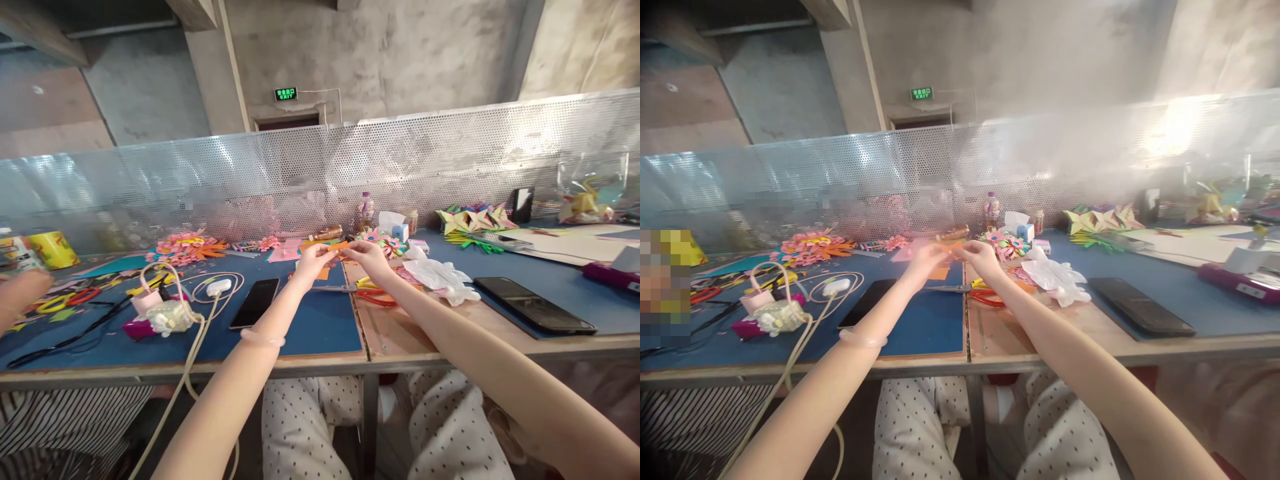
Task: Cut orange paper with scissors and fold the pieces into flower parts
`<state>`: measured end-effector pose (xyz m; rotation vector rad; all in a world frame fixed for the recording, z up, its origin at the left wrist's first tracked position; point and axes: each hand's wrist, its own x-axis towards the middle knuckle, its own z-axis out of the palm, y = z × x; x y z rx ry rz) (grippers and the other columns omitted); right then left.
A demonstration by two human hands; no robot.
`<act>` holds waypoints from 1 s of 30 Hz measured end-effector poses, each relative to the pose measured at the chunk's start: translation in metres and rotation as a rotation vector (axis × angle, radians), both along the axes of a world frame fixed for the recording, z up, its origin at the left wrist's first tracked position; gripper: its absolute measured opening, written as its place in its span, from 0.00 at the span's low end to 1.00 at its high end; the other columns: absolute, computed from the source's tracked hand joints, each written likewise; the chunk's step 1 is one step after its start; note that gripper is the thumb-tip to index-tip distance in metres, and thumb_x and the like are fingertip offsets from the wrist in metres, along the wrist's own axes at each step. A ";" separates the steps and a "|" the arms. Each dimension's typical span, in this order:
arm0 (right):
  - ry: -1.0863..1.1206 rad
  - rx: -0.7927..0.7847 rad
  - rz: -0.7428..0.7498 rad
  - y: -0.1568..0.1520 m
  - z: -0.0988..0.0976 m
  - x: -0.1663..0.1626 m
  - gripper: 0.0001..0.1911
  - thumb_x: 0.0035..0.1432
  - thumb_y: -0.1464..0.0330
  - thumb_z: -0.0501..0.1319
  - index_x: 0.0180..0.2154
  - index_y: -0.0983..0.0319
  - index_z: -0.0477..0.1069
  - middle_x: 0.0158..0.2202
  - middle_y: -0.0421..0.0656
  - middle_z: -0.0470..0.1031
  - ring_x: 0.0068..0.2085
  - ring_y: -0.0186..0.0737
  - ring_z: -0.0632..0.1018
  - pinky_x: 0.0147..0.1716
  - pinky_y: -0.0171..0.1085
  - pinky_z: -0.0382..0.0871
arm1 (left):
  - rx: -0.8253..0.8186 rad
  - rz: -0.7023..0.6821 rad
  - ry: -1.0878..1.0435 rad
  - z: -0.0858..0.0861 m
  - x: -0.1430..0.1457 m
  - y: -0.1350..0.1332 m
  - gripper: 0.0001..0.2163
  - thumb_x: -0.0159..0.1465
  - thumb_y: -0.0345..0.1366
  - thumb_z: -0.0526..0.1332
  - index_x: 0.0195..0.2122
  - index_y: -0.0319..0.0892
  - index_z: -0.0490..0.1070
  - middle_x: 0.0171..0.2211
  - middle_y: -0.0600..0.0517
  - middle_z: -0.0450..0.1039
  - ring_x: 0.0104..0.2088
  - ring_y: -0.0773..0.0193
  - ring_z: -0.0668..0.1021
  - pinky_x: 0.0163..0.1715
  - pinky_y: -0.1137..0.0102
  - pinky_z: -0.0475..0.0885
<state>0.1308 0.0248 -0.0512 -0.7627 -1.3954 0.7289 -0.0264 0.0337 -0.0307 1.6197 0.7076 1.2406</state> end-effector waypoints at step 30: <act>0.132 -0.021 -0.003 0.004 -0.006 -0.007 0.18 0.41 0.59 0.66 0.33 0.64 0.70 0.30 0.46 0.77 0.30 0.39 0.78 0.34 0.39 0.73 | -0.021 0.105 -0.008 0.002 0.000 -0.001 0.12 0.48 0.35 0.67 0.31 0.35 0.70 0.28 0.48 0.75 0.27 0.65 0.77 0.37 0.64 0.72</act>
